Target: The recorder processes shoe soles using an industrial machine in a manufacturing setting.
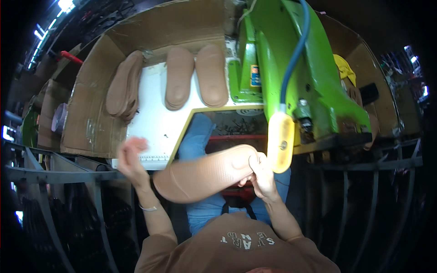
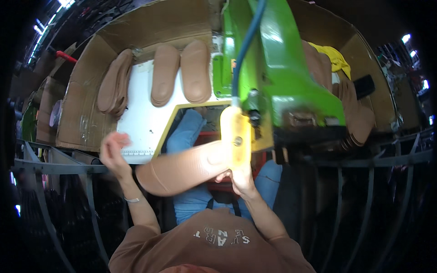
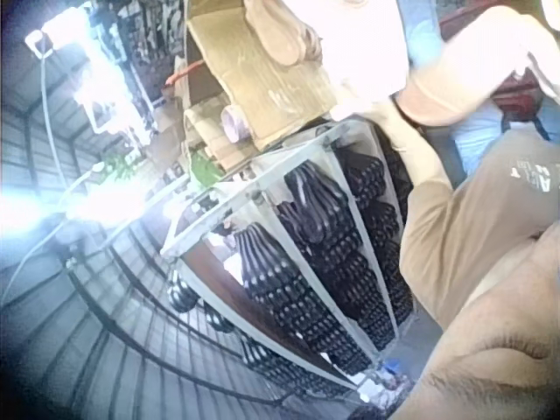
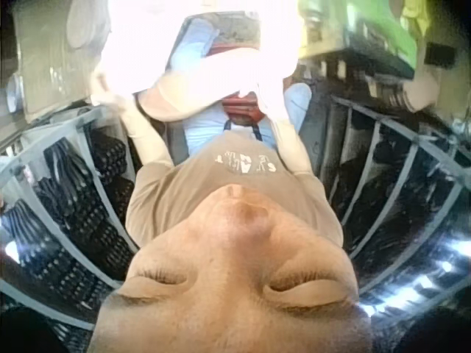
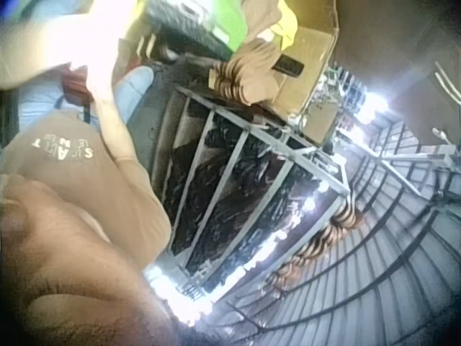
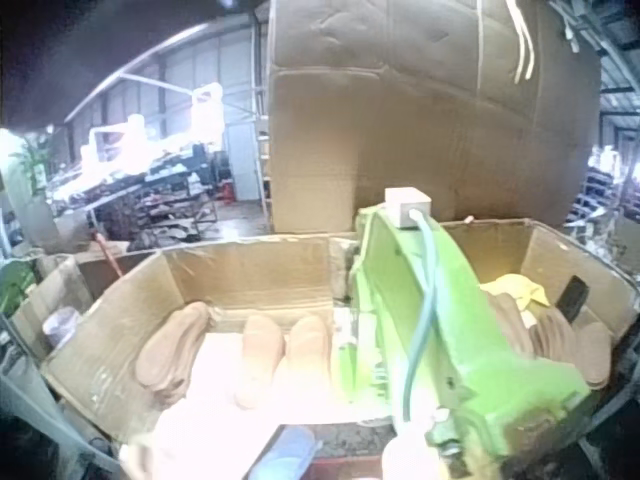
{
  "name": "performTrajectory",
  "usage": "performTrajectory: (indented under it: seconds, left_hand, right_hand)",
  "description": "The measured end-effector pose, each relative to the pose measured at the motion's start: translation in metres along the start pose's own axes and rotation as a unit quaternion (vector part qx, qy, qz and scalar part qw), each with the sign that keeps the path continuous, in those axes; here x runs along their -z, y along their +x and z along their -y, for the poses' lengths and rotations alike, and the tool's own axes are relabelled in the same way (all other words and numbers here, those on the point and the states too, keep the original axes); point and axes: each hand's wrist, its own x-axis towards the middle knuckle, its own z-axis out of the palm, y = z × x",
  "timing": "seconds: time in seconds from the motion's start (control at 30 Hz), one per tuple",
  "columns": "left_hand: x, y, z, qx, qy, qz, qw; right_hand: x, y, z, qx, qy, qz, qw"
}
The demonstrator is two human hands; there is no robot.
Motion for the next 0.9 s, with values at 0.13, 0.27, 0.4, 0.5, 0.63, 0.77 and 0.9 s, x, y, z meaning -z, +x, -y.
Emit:
performTrajectory:
  seconds: [0.13,0.27,0.4,0.5,0.63,0.77,0.9]
  left_hand:
    - [0.044,0.109,0.075,-0.031,0.242,-0.073,0.967]
    - [0.018,0.156,0.128,-0.011,0.496,-0.053,0.866]
    - [0.031,0.165,0.144,0.043,0.498,-0.05,0.864]
    - [0.056,0.158,0.146,-0.042,0.455,-0.057,0.888]
    - [0.076,0.083,0.108,-0.018,0.278,-0.044,0.959]
    - [0.037,-0.049,0.035,-0.124,0.375,0.045,0.918]
    - [0.011,-0.181,0.008,-0.111,0.277,0.248,0.922]
  right_hand:
    - [-0.047,0.053,-0.004,0.021,0.123,0.046,0.991]
    - [-0.077,0.13,-0.02,0.099,0.193,0.014,0.976]
    - [-0.064,0.136,-0.048,-0.012,0.085,-0.024,0.996]
    - [-0.043,0.103,-0.064,-0.083,0.026,0.019,0.996]
    - [-0.03,0.067,-0.069,-0.148,-0.05,0.059,0.986]
    - [-0.049,0.049,-0.062,-0.093,-0.05,0.137,0.985]
    - [-0.062,0.033,-0.059,0.009,-0.114,0.074,0.991]
